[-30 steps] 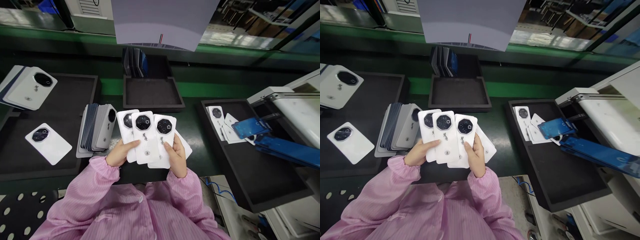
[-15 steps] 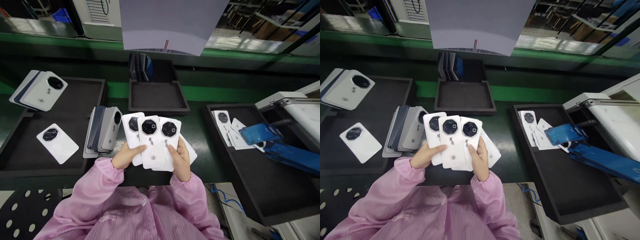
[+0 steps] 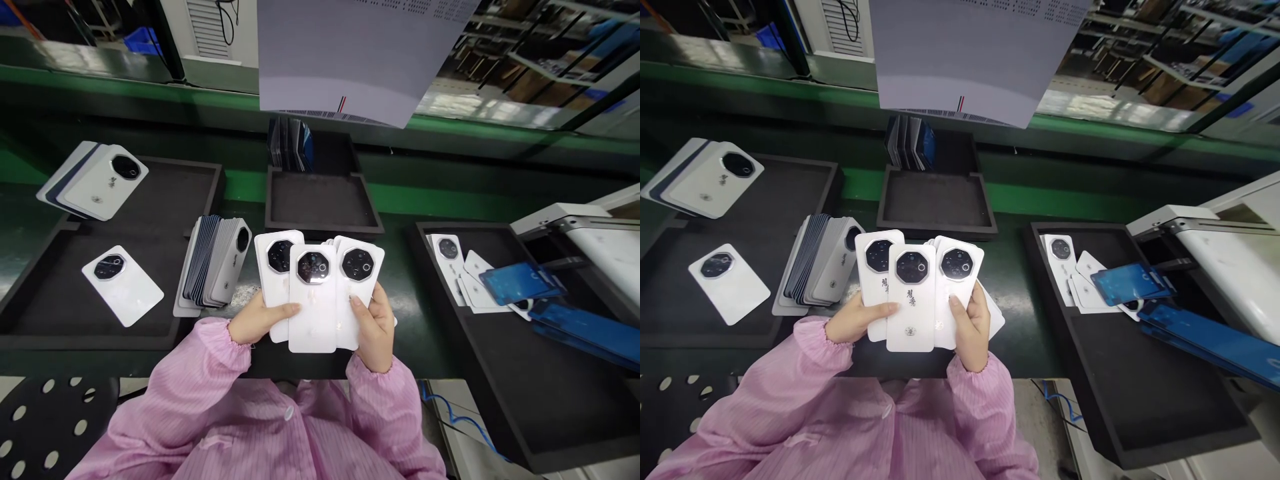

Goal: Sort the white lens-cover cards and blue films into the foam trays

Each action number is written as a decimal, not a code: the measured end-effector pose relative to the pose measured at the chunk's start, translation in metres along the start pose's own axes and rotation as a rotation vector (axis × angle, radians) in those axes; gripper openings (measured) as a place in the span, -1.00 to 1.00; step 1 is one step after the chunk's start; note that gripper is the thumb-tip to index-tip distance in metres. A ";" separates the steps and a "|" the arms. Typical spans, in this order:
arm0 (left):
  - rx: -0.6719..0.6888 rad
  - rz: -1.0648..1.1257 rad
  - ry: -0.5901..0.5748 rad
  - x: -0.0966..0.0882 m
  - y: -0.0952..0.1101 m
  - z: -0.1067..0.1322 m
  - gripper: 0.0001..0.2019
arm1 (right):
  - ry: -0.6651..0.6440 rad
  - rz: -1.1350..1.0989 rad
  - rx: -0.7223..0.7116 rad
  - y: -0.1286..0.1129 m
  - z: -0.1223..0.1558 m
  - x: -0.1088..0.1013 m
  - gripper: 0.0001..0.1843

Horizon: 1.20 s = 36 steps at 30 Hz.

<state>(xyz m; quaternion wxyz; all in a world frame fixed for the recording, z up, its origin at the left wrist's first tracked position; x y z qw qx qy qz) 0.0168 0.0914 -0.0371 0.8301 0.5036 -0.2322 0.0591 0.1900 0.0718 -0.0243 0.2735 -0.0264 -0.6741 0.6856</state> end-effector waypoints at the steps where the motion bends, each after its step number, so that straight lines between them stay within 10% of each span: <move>1: 0.001 0.000 -0.008 0.001 0.000 0.001 -0.65 | 0.002 0.003 -0.007 -0.001 0.000 -0.001 -0.45; 36: -0.026 -0.003 -0.058 0.003 0.002 0.004 -0.62 | 0.128 -0.026 -0.039 -0.013 -0.014 -0.010 -0.53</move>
Point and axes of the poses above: each hand's wrist, its own z-axis away from the middle knuckle, its own x-axis out of the palm, y = z × x, the point moved 10 cm from there along -z, towards the middle knuckle, and after that the axes turned 7 degrees about y, right-handed, at the moved point
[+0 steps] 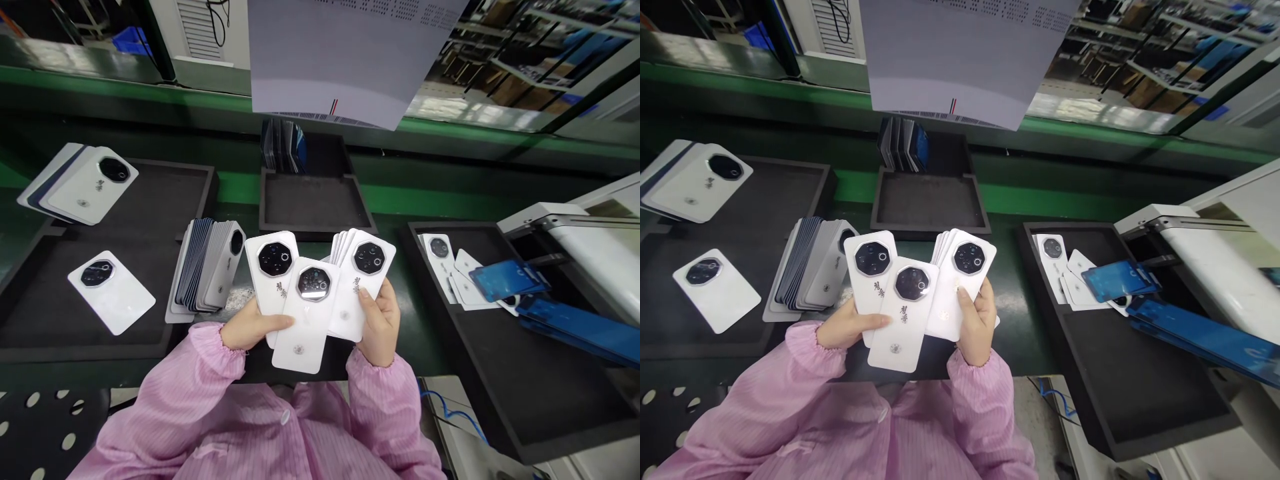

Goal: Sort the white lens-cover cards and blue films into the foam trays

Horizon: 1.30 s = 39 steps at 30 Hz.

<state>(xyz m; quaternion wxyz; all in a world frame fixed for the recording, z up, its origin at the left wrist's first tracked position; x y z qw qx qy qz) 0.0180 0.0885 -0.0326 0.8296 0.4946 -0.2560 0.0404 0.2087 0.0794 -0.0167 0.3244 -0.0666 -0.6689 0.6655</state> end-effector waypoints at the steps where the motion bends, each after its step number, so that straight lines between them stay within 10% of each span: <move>1: -0.012 0.015 0.015 0.000 -0.001 0.000 -0.61 | 0.011 0.007 -0.009 -0.001 0.000 -0.001 -0.53; 13: 0.089 0.180 0.265 -0.018 0.008 -0.006 -0.45 | -0.033 0.065 0.053 0.012 0.016 0.007 -0.46; 26: 0.114 0.254 0.264 -0.021 0.010 -0.003 -0.43 | -0.014 0.019 0.099 0.014 -0.001 -0.021 -0.65; 33: 0.193 0.239 0.283 -0.027 0.005 -0.004 -0.60 | -0.372 0.079 0.340 0.026 0.026 0.024 -0.60; 39: 0.264 0.311 0.213 -0.026 0.008 0.002 -0.59 | -0.373 0.242 0.357 0.020 0.033 0.040 -0.56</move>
Point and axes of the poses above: each hand's wrist, its own z-axis away from the middle knuckle, its own x-axis out of the palm, y = z × x, the point moved 10 cm from there along -z, towards the middle knuckle, and after that the axes turned 7 degrees about y, right-handed, at the moved point
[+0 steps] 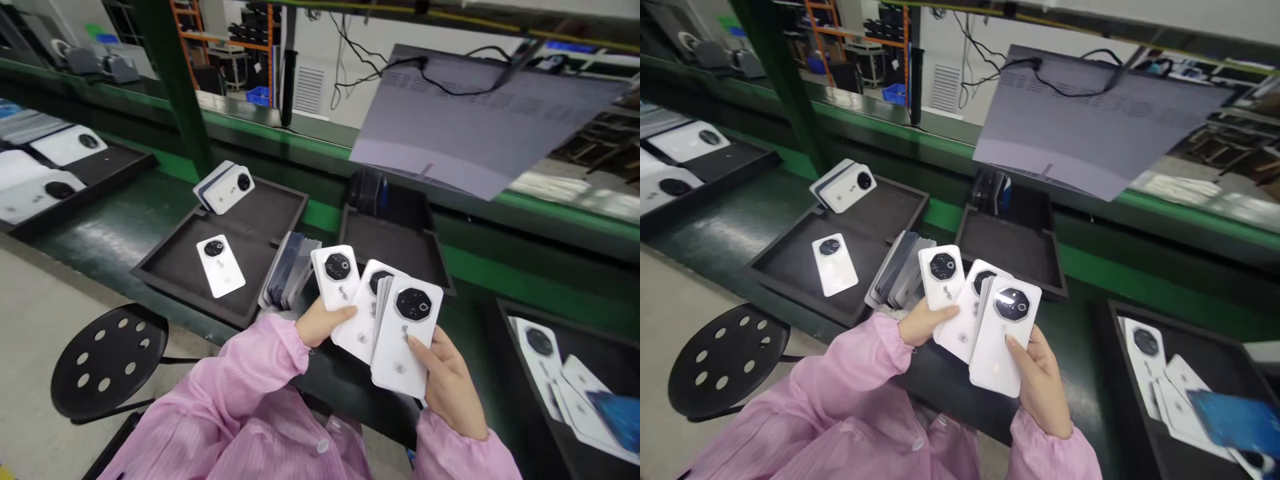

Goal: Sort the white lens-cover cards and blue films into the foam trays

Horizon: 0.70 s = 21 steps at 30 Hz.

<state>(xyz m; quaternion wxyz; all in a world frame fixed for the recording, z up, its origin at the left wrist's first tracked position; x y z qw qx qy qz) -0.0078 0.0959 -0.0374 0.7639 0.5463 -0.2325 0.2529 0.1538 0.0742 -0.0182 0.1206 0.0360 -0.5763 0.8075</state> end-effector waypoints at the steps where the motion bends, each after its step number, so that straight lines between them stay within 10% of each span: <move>1: 0.010 0.014 0.000 0.000 0.002 0.001 -0.58 | -0.037 0.034 0.021 0.000 0.000 0.004 -0.53; 7: 0.025 0.121 0.044 -0.004 0.001 -0.001 -0.61 | -0.034 0.178 -0.112 -0.041 -0.002 0.018 -0.54; 14: -0.035 0.177 -0.070 0.007 0.003 -0.008 -0.60 | -0.340 0.505 -0.576 -0.118 0.009 0.163 -0.68; 21: -0.044 0.146 -0.118 0.011 0.004 -0.002 -0.71 | -0.381 0.613 -0.570 -0.086 -0.016 0.180 -0.75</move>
Point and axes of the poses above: each hand's wrist, its own z-axis away from the middle knuckle, its own x-axis out of the palm, y = z × x, the point moved 10 cm from there along -z, towards the middle knuckle, and after that the axes turned 7 degrees about y, right-handed, at the moved point
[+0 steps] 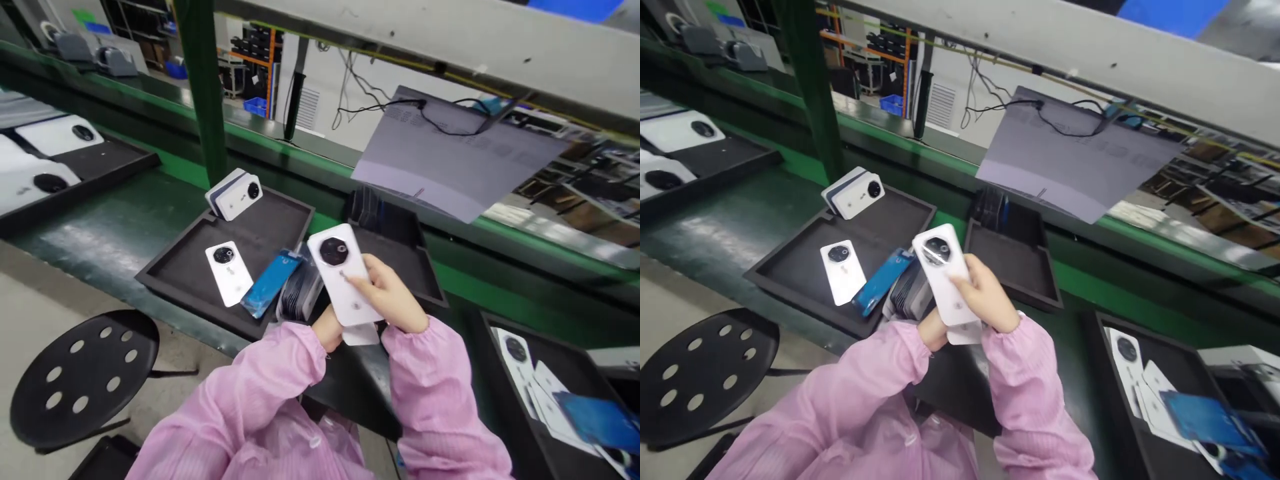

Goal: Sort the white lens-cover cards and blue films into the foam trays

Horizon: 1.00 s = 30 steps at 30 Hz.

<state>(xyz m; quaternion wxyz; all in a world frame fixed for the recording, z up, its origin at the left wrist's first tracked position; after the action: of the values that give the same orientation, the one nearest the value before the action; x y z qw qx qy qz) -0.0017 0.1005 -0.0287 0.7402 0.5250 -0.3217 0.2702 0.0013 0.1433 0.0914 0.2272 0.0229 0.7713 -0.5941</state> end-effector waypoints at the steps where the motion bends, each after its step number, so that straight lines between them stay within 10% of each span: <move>1: -0.024 -0.010 0.004 -0.001 -0.004 0.000 -0.72 | -0.001 -0.050 0.041 0.005 0.003 -0.001 -0.72; 7: -0.211 -0.067 -0.002 -0.008 -0.035 -0.002 -0.60 | -0.062 -0.380 0.245 -0.010 0.011 0.003 -0.58; 11: -0.219 -0.094 -0.047 -0.003 -0.040 0.002 -0.52 | 0.093 -0.481 0.238 -0.009 0.016 -0.030 -0.63; 20: -0.188 -0.156 -0.055 0.001 -0.020 0.009 -0.56 | 0.721 -0.615 0.259 0.109 0.098 -0.139 -0.66; 25: -0.189 -0.319 -0.058 0.001 -0.014 0.006 -0.54 | 0.763 -0.630 0.387 0.155 0.127 -0.133 -0.64; 30: -0.195 -0.525 -0.070 0.002 -0.018 0.008 -0.50 | 0.532 -0.626 0.342 0.148 0.114 -0.091 -0.65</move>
<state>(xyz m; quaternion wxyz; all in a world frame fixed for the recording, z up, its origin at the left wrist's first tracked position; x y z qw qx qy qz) 0.0107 0.0873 -0.0362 0.8203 0.5257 -0.2246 0.0188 0.1651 0.1025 -0.0303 -0.1772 -0.0226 0.6633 -0.7267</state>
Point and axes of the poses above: each hand's wrist, its own z-axis away from the middle knuckle, its own x-axis out of the palm, y = z × x, the point moved 10 cm from there along -z, towards the middle knuckle, and after that the axes turned 7 degrees about y, right-handed, at the moved point
